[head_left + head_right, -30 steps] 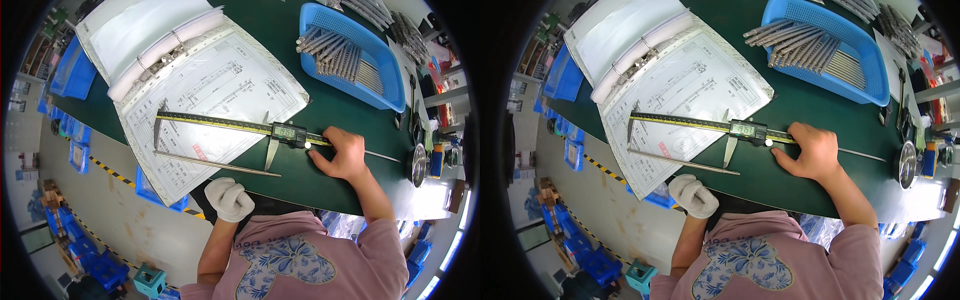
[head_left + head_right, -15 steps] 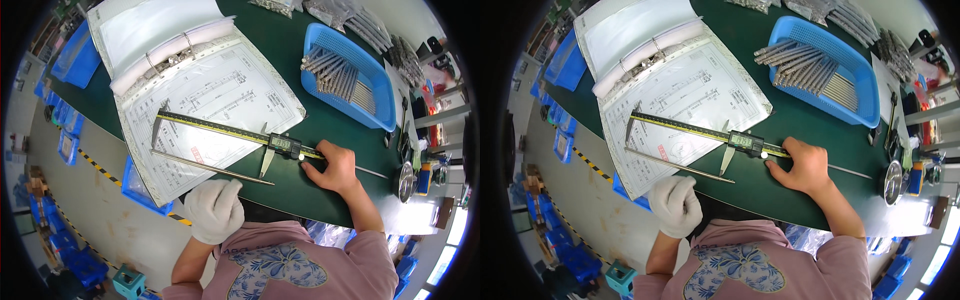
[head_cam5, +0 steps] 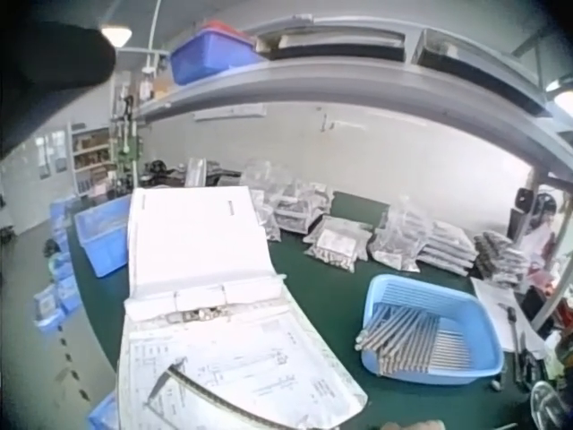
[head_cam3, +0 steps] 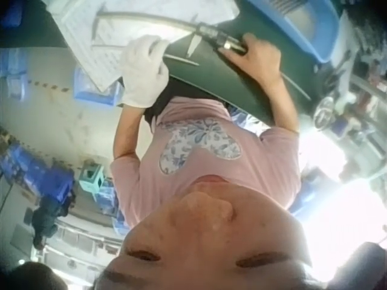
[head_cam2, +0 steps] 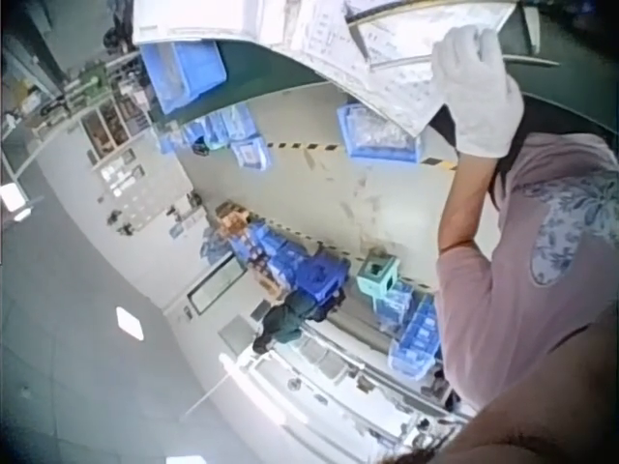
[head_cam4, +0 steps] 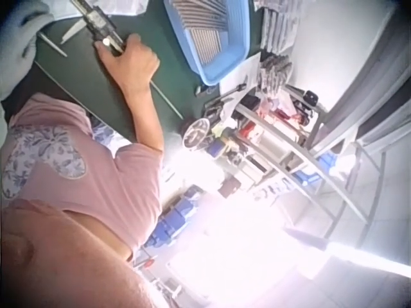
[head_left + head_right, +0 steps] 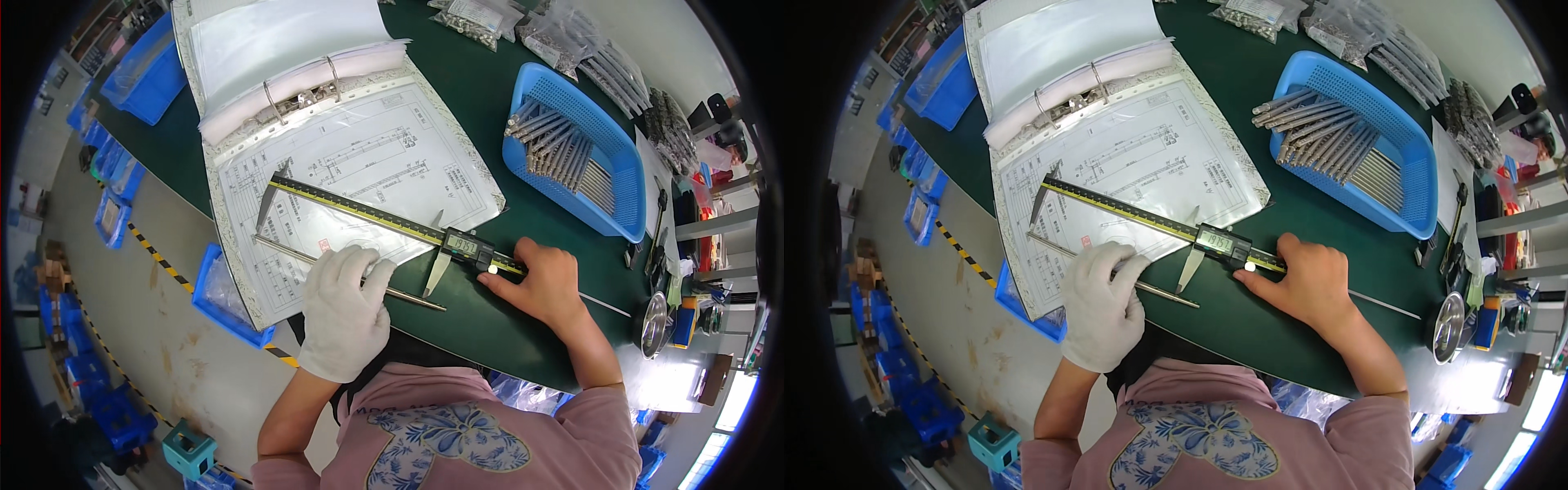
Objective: Using a digital caliper to measure the length of metal rods at a manufacturing workbench.
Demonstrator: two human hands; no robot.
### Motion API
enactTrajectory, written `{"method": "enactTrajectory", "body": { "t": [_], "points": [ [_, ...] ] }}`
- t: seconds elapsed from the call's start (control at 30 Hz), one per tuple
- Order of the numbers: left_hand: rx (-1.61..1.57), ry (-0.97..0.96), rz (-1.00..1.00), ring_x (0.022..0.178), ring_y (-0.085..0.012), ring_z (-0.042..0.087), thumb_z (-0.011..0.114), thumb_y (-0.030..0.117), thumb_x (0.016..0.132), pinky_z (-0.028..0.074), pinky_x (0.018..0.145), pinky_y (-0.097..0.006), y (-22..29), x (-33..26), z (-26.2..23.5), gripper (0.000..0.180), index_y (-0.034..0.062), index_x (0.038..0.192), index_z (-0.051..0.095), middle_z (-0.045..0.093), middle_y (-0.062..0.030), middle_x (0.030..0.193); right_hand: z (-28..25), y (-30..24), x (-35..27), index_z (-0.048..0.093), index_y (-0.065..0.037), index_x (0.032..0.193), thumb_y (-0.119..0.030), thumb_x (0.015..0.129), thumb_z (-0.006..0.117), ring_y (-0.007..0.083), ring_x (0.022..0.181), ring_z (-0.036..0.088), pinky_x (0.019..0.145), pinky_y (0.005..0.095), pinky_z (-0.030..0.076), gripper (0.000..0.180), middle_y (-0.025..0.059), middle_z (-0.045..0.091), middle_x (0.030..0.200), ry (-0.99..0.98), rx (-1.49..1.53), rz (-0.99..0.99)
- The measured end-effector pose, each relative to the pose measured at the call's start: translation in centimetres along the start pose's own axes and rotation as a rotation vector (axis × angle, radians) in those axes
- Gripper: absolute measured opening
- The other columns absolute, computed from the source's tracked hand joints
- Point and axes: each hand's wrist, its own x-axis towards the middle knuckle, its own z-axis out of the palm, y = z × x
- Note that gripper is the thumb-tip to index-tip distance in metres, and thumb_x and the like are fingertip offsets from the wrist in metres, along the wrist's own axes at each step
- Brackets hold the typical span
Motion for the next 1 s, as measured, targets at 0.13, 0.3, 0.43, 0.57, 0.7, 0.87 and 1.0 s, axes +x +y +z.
{"method": "enactTrajectory", "body": {
  "t": [0.13,0.3,0.43,0.57,0.7,0.87,1.0],
  "points": [
    [0.017,0.023,0.011,0.090,-0.0314,0.052,0.055,-0.004,0.055,0.042,0.080,-0.044,0.0,-0.2,0.0,0.038,0.0052,0.092,0.059,0.051,-0.0102,0.096,0.0,-0.4,0.3,0.051,-0.005,0.068,-0.049,0.064,0.072,0.0288,0.053,0.058,0.048,0.0374,0.045,0.049,0.0097,0.056,0.056,0.030,0.083,-0.041],
    [0.034,0.034,0.044,0.090,-0.0314,0.052,0.057,-0.004,0.058,0.042,0.080,-0.045,-0.1,-0.4,0.0,0.035,0.0056,0.091,0.059,0.052,-0.0102,0.096,0.7,-0.4,0.3,0.052,-0.006,0.074,-0.038,0.068,0.072,0.0279,0.055,0.058,0.048,0.0376,0.044,0.039,0.0089,0.057,0.061,0.125,0.174,-0.102],
    [0.023,0.044,0.053,0.090,-0.0312,0.052,0.058,-0.005,0.059,0.041,0.081,-0.046,-0.4,-0.4,0.5,0.033,0.0063,0.090,0.059,0.052,-0.0098,0.095,1.1,-0.1,0.4,0.054,-0.005,0.074,-0.032,0.066,0.074,0.0291,0.055,0.057,0.049,0.0364,0.043,0.035,0.0110,0.056,0.061,0.162,0.201,-0.120],
    [0.045,-0.032,0.047,0.101,-0.0275,0.050,0.062,0.001,0.059,0.037,0.091,-0.046,-0.6,-0.4,0.3,0.035,0.0066,0.094,0.059,0.052,-0.0073,0.100,1.3,0.0,0.7,0.054,-0.006,0.073,-0.038,0.070,0.071,0.0275,0.054,0.058,0.047,0.0368,0.044,0.037,0.0087,0.057,0.062,0.186,0.186,-0.145],
    [0.062,-0.032,0.067,0.100,-0.0275,0.050,0.062,0.000,0.059,0.038,0.089,-0.046,-0.5,-0.2,0.6,0.035,0.0064,0.093,0.059,0.052,-0.0069,0.100,1.5,0.4,0.9,0.054,-0.006,0.074,-0.038,0.070,0.071,0.0269,0.053,0.057,0.046,0.0361,0.043,0.037,0.0087,0.057,0.062,0.199,0.202,-0.157],
    [0.066,-0.025,0.078,0.099,-0.0271,0.050,0.062,-0.001,0.060,0.039,0.087,-0.045,-0.6,-0.1,0.8,0.031,0.0059,0.090,0.058,0.051,-0.0066,0.099,1.8,0.8,1.1,0.053,-0.006,0.074,-0.037,0.072,0.070,0.0270,0.052,0.055,0.045,0.0365,0.042,0.035,0.0084,0.055,0.061,0.216,0.191,-0.212],
    [0.057,-0.023,0.094,0.097,-0.0268,0.051,0.063,0.000,0.061,0.040,0.086,-0.044,-0.6,0.0,1.1,0.026,0.0056,0.086,0.057,0.051,-0.0067,0.099,2.2,1.2,1.2,0.053,-0.006,0.075,-0.034,0.073,0.068,0.0272,0.052,0.053,0.044,0.0374,0.041,0.032,0.0085,0.051,0.063,0.255,0.153,-0.305]
  ]
}}
